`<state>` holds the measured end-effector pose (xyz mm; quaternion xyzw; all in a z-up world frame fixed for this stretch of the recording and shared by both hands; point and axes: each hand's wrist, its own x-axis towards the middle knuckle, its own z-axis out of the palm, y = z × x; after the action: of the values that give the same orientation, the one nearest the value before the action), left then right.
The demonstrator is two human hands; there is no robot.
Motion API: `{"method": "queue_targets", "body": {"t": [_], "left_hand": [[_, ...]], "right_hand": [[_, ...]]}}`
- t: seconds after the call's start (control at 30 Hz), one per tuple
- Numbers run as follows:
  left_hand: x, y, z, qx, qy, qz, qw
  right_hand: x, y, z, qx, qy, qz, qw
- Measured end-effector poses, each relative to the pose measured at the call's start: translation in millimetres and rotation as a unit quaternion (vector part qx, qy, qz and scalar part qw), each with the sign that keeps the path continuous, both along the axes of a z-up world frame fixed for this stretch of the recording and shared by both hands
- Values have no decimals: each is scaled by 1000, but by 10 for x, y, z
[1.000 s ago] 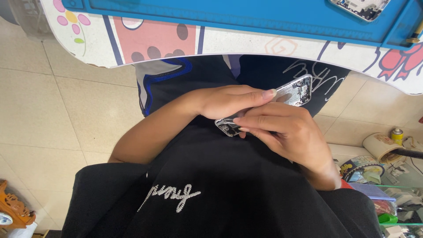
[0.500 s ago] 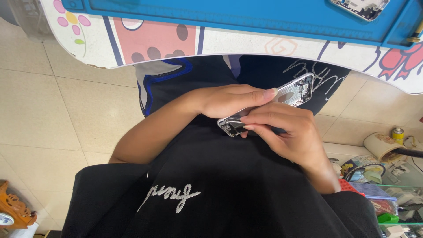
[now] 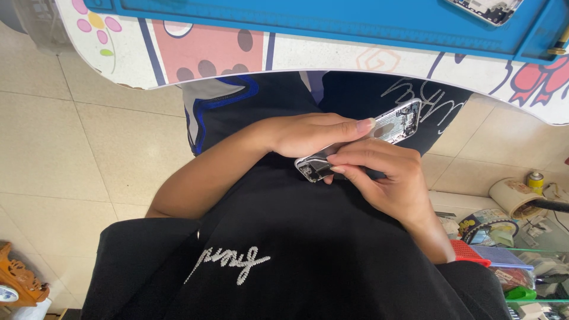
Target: The recorder is repairing a mobile phone by removing components from the chassis using a screwdriver and tweezers.
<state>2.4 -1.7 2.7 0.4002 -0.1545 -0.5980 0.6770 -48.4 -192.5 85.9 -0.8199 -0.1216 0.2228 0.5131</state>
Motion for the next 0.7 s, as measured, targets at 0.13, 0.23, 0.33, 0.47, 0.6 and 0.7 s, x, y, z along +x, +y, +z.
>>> {"method": "queue_targets", "body": {"t": [0.13, 0.23, 0.33, 0.47, 0.6, 0.7], "left_hand": [[-12, -5, -11, -12, -12, -4, 1000], [-10, 1, 3, -13, 19, 2, 1000], [-43, -9, -38, -7, 17, 0, 1000], [-44, -15, -57, -34, 2, 13, 999], [21, -7, 33, -5, 18, -5, 1000], [10, -4, 1, -30, 20, 7, 999]], "right_hand": [[35, -7, 36, -2, 8, 13, 1000], [58, 0, 60, 1, 11, 21, 1000], [48, 12, 62, -15, 23, 22, 999], [37, 13, 42, -11, 1, 28, 1000], [22, 15, 34, 4, 4, 8, 1000], [6, -4, 22, 2, -2, 8, 1000]]}}
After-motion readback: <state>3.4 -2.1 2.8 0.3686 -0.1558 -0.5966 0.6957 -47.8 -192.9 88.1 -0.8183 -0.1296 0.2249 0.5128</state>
